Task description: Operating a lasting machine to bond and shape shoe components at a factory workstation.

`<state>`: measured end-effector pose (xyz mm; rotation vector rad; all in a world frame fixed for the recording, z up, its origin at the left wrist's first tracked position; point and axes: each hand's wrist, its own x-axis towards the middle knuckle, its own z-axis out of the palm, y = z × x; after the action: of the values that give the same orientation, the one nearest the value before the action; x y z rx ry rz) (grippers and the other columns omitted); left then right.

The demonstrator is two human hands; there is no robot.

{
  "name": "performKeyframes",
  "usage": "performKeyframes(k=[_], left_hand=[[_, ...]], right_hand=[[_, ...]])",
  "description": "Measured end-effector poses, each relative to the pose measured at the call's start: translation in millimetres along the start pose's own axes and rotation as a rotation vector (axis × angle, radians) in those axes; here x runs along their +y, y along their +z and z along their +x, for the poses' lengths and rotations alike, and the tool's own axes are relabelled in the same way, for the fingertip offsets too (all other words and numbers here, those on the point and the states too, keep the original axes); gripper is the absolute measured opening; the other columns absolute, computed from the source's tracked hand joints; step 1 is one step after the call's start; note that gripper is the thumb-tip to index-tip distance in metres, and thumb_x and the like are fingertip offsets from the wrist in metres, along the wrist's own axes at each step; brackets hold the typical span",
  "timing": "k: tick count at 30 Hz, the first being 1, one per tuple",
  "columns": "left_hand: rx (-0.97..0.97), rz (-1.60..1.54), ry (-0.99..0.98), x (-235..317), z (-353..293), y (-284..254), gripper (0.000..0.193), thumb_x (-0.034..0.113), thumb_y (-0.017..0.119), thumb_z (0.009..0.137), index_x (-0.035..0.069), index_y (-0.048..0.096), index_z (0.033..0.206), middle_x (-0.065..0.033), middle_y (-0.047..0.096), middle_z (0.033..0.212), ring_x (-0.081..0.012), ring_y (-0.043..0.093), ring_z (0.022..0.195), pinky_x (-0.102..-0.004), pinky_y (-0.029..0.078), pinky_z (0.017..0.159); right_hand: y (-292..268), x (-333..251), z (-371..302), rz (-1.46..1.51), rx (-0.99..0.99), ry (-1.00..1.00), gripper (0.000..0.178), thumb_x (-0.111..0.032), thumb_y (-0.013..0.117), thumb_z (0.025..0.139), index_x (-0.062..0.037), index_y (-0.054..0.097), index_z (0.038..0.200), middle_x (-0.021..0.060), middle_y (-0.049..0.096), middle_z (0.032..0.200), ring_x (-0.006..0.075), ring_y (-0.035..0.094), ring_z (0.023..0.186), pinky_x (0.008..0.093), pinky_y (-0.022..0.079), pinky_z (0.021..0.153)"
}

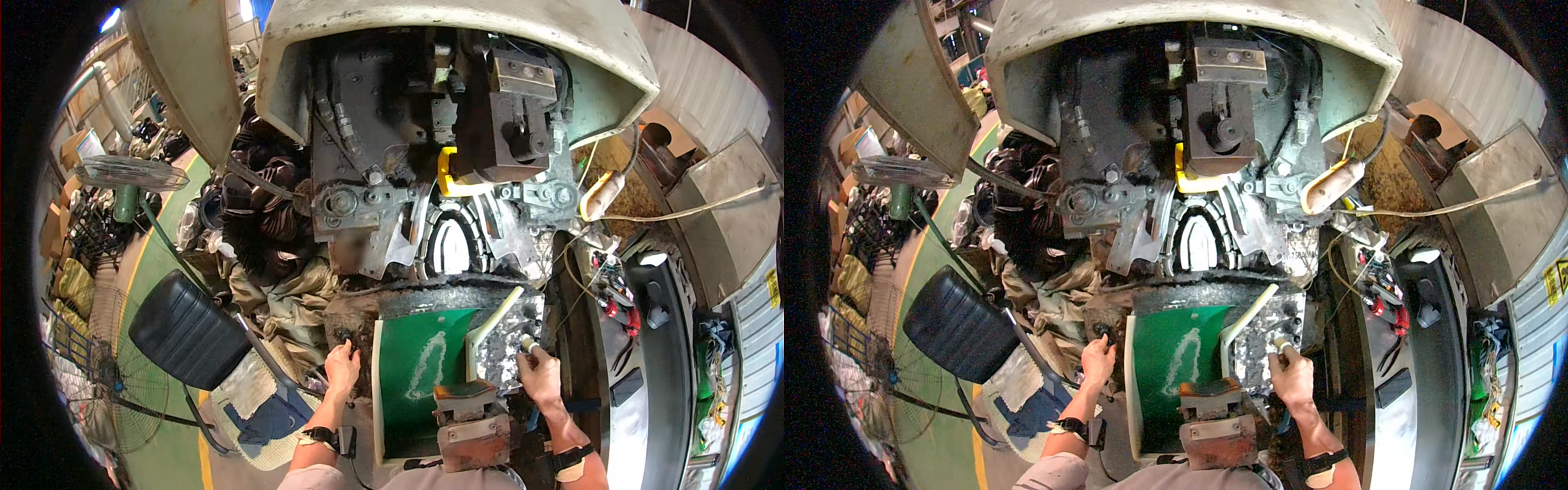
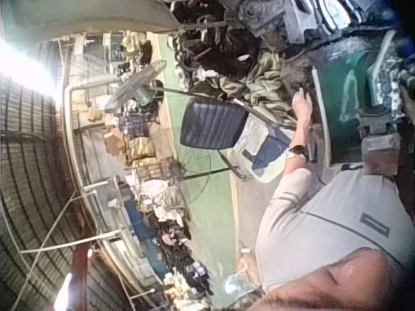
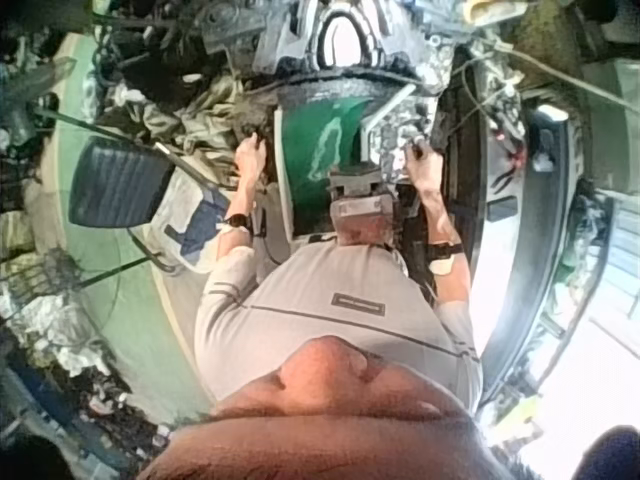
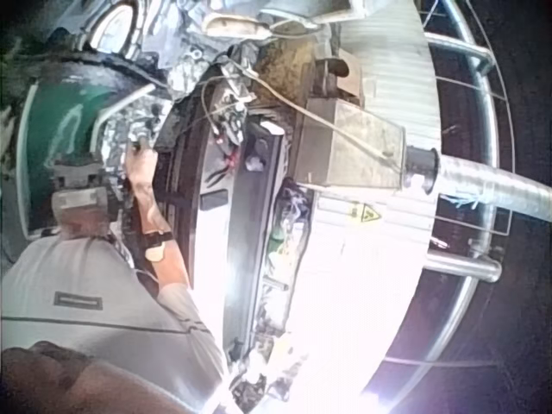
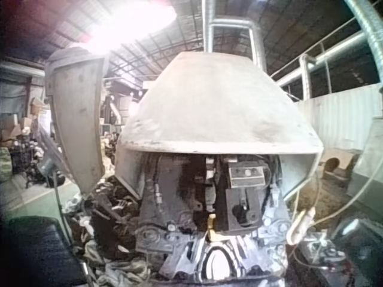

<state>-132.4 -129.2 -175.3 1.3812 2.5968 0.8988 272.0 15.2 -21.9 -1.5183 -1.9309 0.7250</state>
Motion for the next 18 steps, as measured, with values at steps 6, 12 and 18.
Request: performKeyframes(k=[6, 12, 18], left_hand=[[0.074, 0.013, -0.003, 5.9, -1.9, -0.7, 0.023, 0.019, 0.074, 0.085, 0.0, 0.071, 0.097, -0.0174, 0.068, 0.082, -0.0378, 0.067, 0.076, -0.0454, 0.053, 0.068], [0.134, 0.045, -0.098, 16.0, 5.2, 3.5, 0.028, 0.025, 0.074, 0.084, -0.003, 0.073, 0.089, -0.0232, 0.07, 0.081, -0.0392, 0.07, 0.076, -0.0446, 0.055, 0.07], [0.253, -0.195, -0.307, 14.2, 13.0, 17.4, 0.036, 0.028, 0.076, 0.083, -0.007, 0.074, 0.089, -0.0267, 0.07, 0.084, -0.0375, 0.072, 0.08, -0.041, 0.055, 0.074]], right_hand=[[-1.5, -6.6, -0.4, -0.008, 0.008, 0.005, 0.028, -0.01, 0.069, 0.087, 0.0017, 0.07, 0.113, 0.0126, 0.057, 0.058, 0.0164, 0.052, 0.049, 0.0334, 0.044, 0.051], [-2.1, -7.0, -1.1, -0.017, 0.003, 0.027, 0.029, -0.009, 0.069, 0.088, 0.0013, 0.07, 0.114, 0.0111, 0.056, 0.058, 0.0141, 0.05, 0.049, 0.0323, 0.043, 0.05], [1.5, 2.0, 0.5, 0.026, 0.001, 0.01, 0.03, -0.009, 0.068, 0.088, 0.0011, 0.069, 0.117, 0.0099, 0.056, 0.058, 0.012, 0.049, 0.05, 0.0309, 0.042, 0.049]])
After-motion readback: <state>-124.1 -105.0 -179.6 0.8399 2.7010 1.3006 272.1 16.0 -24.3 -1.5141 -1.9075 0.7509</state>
